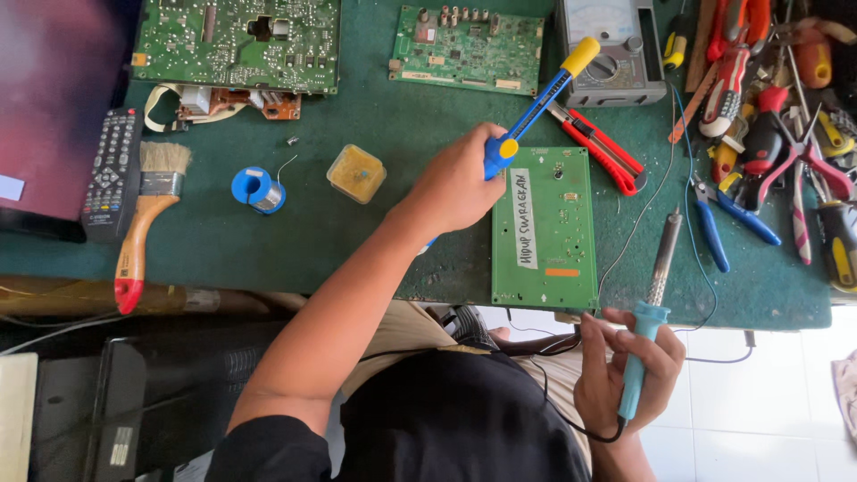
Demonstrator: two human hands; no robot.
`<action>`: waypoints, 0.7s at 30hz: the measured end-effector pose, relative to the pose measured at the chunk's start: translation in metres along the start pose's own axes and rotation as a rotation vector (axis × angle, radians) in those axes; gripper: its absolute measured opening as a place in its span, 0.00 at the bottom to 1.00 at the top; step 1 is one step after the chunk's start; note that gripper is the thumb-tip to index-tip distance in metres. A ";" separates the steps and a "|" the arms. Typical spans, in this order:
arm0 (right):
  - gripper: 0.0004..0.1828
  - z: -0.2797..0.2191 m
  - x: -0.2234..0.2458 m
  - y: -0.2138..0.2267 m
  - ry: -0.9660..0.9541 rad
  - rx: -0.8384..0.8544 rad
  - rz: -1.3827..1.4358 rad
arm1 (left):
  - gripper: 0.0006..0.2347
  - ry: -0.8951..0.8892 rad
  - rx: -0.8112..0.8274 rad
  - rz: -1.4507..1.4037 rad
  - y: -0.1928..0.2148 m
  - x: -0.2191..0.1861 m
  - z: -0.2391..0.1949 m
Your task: The person uses a soldering iron and a hot air gun to work on a green circuit board. They apply heat to specific components on the board, flip it over to access the other side, and continue soldering while handling solder wire.
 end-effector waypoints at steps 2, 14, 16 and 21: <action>0.21 -0.003 0.005 -0.005 -0.101 0.042 0.162 | 0.24 0.089 0.090 0.011 -0.008 0.005 0.012; 0.24 0.024 -0.001 -0.017 -0.163 0.087 0.398 | 0.29 0.223 0.091 -0.020 0.021 0.011 0.008; 0.23 0.036 -0.010 -0.018 -0.201 0.134 0.443 | 0.30 0.200 0.059 -0.007 0.023 0.016 0.011; 0.13 0.036 -0.018 0.013 -0.123 0.158 0.341 | 0.34 0.152 -0.019 0.032 0.024 0.017 0.003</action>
Point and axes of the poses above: each hand's wrist, its own z-axis towards the middle knuckle, its own y-axis out of the back of the hand, x = y × z, the point moved 6 cm from there along z, towards the middle knuckle, and after that the axes turned 7 degrees about -y, right-handed, at the moved point
